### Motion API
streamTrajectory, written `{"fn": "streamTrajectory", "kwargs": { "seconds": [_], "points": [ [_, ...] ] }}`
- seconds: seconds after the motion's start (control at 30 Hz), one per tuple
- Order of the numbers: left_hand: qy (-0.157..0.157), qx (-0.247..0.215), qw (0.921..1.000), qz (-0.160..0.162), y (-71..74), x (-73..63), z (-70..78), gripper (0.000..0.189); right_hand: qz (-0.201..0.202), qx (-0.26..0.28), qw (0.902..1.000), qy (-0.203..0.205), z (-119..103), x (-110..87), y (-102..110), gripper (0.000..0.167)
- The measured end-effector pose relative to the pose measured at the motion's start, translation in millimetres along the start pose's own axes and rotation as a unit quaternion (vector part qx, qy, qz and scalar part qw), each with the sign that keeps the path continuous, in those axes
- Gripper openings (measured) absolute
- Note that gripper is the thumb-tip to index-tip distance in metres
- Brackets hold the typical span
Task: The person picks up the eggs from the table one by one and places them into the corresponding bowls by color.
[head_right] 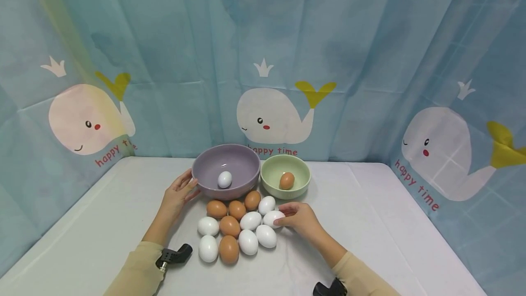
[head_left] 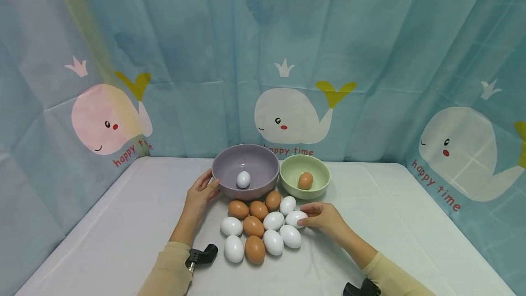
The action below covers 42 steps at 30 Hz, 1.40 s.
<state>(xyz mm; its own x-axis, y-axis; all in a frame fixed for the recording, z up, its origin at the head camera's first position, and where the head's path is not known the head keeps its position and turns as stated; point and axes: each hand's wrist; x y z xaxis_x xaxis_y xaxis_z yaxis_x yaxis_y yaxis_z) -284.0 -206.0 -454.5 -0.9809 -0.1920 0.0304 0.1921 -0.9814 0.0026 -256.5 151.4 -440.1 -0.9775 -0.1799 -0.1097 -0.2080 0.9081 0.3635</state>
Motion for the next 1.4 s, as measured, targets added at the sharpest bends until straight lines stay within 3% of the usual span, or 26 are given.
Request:
{"fn": "streamTrajectory", "kwargs": {
  "seconds": [0.53, 0.97, 1.17, 1.4],
  "points": [
    [0.0, 0.002, 1.0, -0.005, 0.9, -1.1, 1.2, 0.063, -0.023, 0.008, 0.9997, 0.003, 0.5, 2.6, 0.7, 0.046],
    [0.0, -0.004, 1.0, -0.002, 0.9, -0.1, -2.1, 0.065, -0.012, -0.004, 0.9999, 0.002, -0.4, 2.7, 1.1, 0.042],
    [0.0, -0.007, 1.0, -0.004, 0.2, -0.4, -2.5, 0.065, -0.001, -0.03, 0.9995, 0.01, -9.0, -0.1, 6.8, 0.04],
    [-0.001, -0.014, 0.9999, -0.002, 0.7, 1.1, -2.7, 0.063, -0.001, -0.016, 0.9997, 0.019, -27.5, 0.9, 11.9, 0.039]
  ]
}}
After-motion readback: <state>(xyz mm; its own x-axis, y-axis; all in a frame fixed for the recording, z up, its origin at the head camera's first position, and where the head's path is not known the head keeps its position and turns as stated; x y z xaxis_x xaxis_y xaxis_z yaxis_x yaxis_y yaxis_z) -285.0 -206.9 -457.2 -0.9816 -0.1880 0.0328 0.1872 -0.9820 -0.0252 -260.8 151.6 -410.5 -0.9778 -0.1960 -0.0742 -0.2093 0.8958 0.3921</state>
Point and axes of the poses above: each hand's wrist, its own x-axis towards the middle knuckle, its own y-axis out of the back of the hand, z = x × y, and after that the axes turned 3 degrees about x, right-handed
